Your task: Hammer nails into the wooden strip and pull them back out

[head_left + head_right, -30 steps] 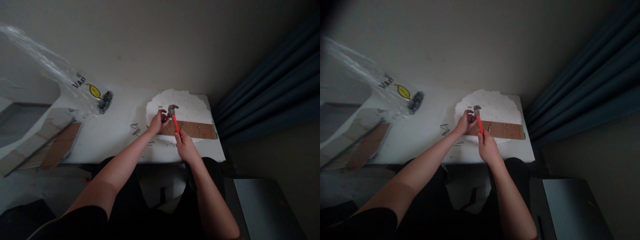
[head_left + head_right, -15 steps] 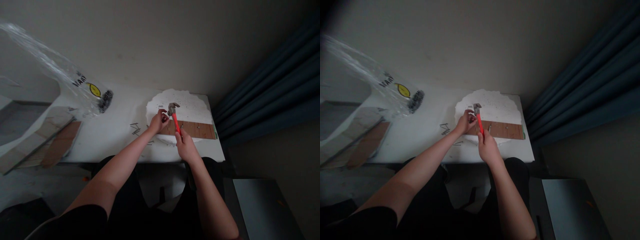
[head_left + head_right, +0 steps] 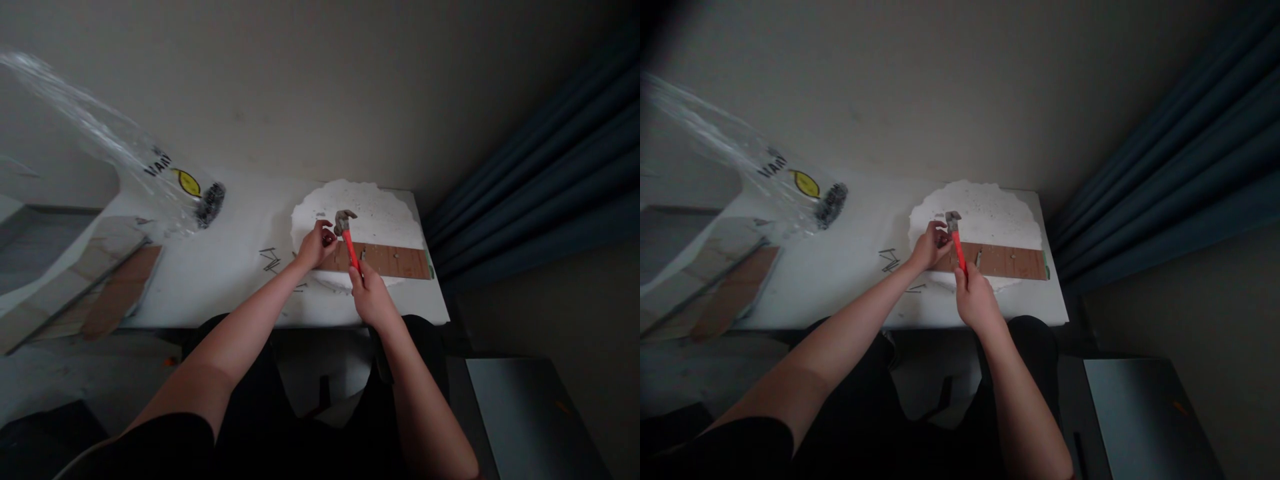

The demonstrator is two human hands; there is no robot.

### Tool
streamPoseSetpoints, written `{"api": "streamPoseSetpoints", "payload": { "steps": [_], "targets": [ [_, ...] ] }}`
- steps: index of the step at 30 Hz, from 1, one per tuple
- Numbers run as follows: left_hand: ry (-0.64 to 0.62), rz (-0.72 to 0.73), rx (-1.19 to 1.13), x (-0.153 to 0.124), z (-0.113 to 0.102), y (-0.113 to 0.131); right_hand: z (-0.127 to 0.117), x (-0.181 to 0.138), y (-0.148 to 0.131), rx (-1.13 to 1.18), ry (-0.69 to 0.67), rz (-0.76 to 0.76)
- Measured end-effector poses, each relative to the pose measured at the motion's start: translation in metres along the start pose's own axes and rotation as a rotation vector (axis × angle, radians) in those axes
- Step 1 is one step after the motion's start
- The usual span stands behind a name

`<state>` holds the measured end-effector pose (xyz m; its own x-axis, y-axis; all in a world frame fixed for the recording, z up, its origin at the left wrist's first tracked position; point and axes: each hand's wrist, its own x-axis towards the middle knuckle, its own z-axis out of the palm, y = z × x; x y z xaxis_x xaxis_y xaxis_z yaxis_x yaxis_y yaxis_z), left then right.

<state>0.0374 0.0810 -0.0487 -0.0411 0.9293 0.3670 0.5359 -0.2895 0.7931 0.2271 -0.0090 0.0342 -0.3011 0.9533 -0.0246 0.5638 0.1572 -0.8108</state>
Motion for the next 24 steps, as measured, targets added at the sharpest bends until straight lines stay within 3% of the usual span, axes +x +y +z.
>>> {"api": "streamPoseSetpoints", "payload": {
  "steps": [24],
  "targets": [
    [-0.018, -0.015, -0.025, 0.0003, -0.0007, -0.0011, -0.0033, -0.0015, -0.0026, 0.067, 0.010, -0.009]
  ]
}}
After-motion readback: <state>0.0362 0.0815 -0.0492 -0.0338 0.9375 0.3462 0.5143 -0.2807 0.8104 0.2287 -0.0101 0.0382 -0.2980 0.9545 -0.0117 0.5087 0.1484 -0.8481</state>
